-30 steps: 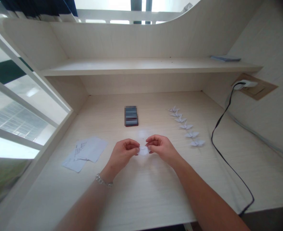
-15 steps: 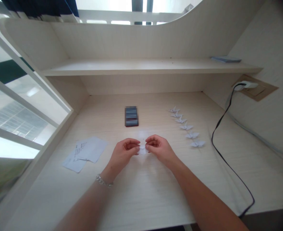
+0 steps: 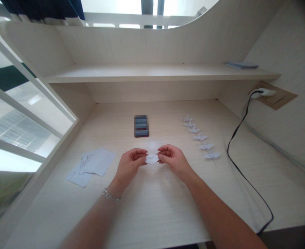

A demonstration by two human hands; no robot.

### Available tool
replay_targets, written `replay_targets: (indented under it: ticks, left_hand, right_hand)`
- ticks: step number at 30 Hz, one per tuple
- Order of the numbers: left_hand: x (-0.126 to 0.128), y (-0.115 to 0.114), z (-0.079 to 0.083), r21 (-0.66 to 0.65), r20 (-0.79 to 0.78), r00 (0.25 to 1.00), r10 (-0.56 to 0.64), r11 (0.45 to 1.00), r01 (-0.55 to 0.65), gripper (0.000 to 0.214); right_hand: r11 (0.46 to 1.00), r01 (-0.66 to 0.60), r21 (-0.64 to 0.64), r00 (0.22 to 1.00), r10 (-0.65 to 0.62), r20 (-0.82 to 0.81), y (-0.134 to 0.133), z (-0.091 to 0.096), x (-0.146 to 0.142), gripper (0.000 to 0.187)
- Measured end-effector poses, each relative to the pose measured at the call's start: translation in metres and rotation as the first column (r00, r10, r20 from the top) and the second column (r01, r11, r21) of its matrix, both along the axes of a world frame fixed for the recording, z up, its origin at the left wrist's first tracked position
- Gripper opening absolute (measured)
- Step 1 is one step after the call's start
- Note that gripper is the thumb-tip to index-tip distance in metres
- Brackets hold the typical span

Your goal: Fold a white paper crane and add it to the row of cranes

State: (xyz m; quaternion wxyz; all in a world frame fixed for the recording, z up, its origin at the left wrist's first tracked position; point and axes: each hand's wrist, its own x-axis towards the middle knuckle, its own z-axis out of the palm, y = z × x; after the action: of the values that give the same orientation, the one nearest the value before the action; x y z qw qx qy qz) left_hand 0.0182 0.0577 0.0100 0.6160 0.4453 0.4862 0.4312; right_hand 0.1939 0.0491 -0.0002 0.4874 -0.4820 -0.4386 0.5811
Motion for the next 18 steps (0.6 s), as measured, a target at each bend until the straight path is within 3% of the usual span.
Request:
replay_targets:
  ticks: [8,15,18]
  left_hand:
    - [-0.0045,0.0033,-0.0022,-0.028,0.090,0.990,0.111,0.994,-0.109,0.022]
    - [0.0010,-0.0010,-0.0019,-0.009,0.033,0.999,-0.022,1.000,0.022,0.025]
    - [0.0019,-0.0010,-0.0025,-0.014,0.008,1.000,-0.017,1.000,0.017,0.025]
  right_hand:
    - [0.998,0.063,0.031,0.997,-0.064,0.034,0.0023,-0.0035,0.0008,0.023]
    - [0.998,0.055,0.024,0.998,-0.056,0.020,0.0014,-0.0027,-0.0001,0.023]
    - [0.999,0.044,-0.011,0.997,-0.045,-0.056,0.0007,0.0002,-0.0003,0.025]
